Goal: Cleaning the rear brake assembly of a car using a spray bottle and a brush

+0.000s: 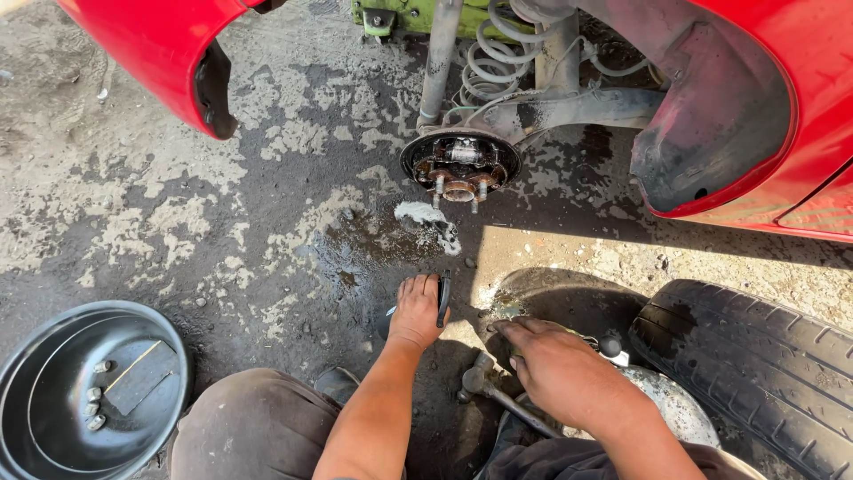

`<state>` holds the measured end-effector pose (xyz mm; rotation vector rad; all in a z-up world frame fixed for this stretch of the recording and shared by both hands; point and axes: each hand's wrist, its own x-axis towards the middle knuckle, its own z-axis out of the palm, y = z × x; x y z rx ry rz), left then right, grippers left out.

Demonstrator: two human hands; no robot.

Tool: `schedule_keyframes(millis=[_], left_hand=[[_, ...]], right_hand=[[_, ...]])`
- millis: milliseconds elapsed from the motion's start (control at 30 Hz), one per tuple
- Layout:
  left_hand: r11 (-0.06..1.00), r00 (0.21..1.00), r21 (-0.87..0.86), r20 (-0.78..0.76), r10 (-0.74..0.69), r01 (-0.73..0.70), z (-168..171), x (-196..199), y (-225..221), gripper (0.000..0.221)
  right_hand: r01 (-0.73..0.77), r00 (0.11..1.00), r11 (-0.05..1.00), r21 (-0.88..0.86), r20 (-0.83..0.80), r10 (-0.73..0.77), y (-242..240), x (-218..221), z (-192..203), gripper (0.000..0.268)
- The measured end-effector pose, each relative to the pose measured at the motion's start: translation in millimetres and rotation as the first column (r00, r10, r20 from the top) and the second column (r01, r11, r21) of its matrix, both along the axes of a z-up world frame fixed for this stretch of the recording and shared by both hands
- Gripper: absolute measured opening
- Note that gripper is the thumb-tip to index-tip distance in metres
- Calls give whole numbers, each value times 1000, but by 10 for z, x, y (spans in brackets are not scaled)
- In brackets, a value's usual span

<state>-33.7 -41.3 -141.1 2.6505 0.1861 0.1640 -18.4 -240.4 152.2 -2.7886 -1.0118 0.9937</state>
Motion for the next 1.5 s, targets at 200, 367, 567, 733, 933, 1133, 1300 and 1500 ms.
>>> schedule_keyframes(millis=[200, 367, 567, 733, 933, 1133, 1300, 1500], left_hand=[[1000, 999, 8, -26, 24, -24, 16, 28, -39, 53], [999, 999, 28, 28, -44, 43, 113, 31, -116, 70], [993, 984, -117, 177, -11, 32, 903, 372, -485, 51], [888, 985, -427, -46, 165, -169, 1590, 632, -629, 26], [900, 984, -405, 4, 178, -161, 1550, 648, -681, 23], [921, 988, -373, 52, 142, -113, 1397, 650, -784, 23], [929, 992, -350, -5, 126, -120, 1258, 644, -793, 34], [975, 998, -219, 39, 49, -40, 1177, 659, -849, 37]], right_hand=[[-4, 1000, 999, 47, 12, 4, -52, 1, -24, 50], [-38, 998, 995, 93, 59, 33, -87, -12, -42, 52], [-57, 993, 983, 172, 115, 38, -130, -22, -12, 49], [-64, 990, 977, 202, 137, 36, -197, -32, -27, 49], [-8, 991, 976, 219, 129, -21, -213, -40, 40, 48], [26, 994, 976, 215, 97, -48, -263, -15, 5, 47], [-9, 992, 974, 226, 124, -20, -266, -6, 40, 45], [-16, 992, 975, 221, 126, -13, -286, -3, 17, 46]])
